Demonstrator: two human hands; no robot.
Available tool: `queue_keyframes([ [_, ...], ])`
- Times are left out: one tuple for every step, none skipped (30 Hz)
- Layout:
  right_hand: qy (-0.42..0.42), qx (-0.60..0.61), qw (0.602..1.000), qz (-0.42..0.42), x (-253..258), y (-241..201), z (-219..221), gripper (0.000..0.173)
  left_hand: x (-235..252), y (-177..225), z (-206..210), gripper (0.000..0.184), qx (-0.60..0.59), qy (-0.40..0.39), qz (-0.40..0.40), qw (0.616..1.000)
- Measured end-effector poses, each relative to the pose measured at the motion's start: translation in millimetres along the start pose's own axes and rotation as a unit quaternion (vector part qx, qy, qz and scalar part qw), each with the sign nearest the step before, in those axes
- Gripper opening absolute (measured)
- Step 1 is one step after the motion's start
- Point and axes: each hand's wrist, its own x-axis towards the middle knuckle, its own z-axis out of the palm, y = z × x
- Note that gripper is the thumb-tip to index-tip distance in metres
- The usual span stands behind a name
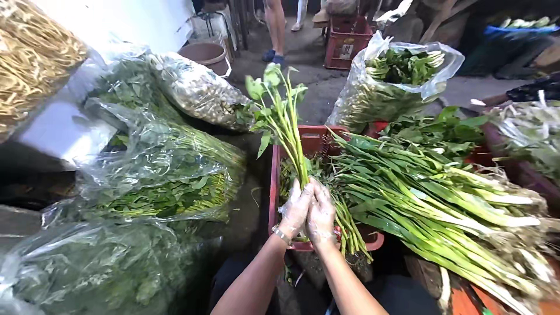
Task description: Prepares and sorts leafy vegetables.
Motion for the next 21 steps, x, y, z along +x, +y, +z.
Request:
queue_keyframes([
  [-0.012,0.015,1.000,0.002,1,1,-2,0.030,0,-1,-1,0.069,0.002,0.004,0.010,1.000],
  [-0.029,0.029,0.999,0.008,3,1,-4,0.029,2,-1,-3,0.066,0.006,0.008,0.021,1.000],
  [-0.056,0.032,0.998,0.013,6,0,-7,0.026,3,1,-6,0.062,0.008,0.010,0.032,0.999],
  [-0.101,0.016,0.995,0.019,12,-2,-13,0.025,5,1,-10,0.054,0.014,0.022,0.052,0.998],
  [-0.154,-0.014,0.987,0.031,20,-8,-22,0.026,9,0,-15,0.043,0.019,0.036,0.074,0.996],
  [-0.192,-0.049,0.979,0.044,27,-13,-34,0.028,13,-2,-21,0.035,0.016,0.042,0.082,0.996],
  [-0.200,-0.077,0.975,0.065,35,-19,-48,0.030,17,-4,-29,0.034,0.007,0.036,0.078,0.996],
  [-0.178,-0.099,0.975,0.085,46,-22,-65,0.034,20,-5,-37,0.036,-0.001,0.025,0.069,0.997],
  [-0.126,-0.118,0.981,0.092,58,-23,-82,0.036,22,-6,-43,0.038,-0.012,0.021,0.063,0.998],
  [-0.072,-0.144,0.983,0.091,71,-21,-98,0.036,24,-8,-48,0.037,-0.022,0.028,0.066,0.997],
  [-0.046,-0.178,0.979,0.093,84,-17,-115,0.034,26,-8,-51,0.033,-0.030,0.039,0.074,0.996],
  [-0.057,-0.225,0.966,0.111,92,-10,-131,0.031,29,-9,-52,0.023,-0.049,0.049,0.086,0.994],
  [-0.106,-0.277,0.944,0.143,95,-3,-143,0.028,31,-11,-53,0.017,-0.073,0.052,0.100,0.991],
  [-0.179,-0.327,0.912,0.174,97,6,-151,0.027,33,-12,-53,0.014,-0.095,0.050,0.115,0.988],
  [-0.241,-0.375,0.873,0.199,98,16,-153,0.027,34,-11,-52,0.011,-0.113,0.046,0.128,0.984],
  [-0.278,-0.413,0.840,0.218,98,27,-152,0.027,34,-10,-50,0.011,-0.123,0.044,0.134,0.982],
  [-0.296,-0.441,0.816,0.229,98,36,-150,0.027,34,-10,-48,0.011,-0.122,0.045,0.139,0.982],
  [-0.303,-0.464,0.798,0.235,99,46,-147,0.027,33,-9,-46,0.012,-0.116,0.047,0.142,0.982],
  [-0.309,-0.480,0.785,0.240,102,55,-144,0.027,33,-8,-44,0.013,-0.110,0.049,0.143,0.982],
  [-0.315,-0.489,0.774,0.247,104,62,-139,0.026,34,-7,-44,0.013,-0.105,0.050,0.142,0.983],
  [-0.324,-0.501,0.762,0.254,106,71,-135,0.025,34,-7,-44,0.013,-0.106,0.050,0.140,0.983],
])
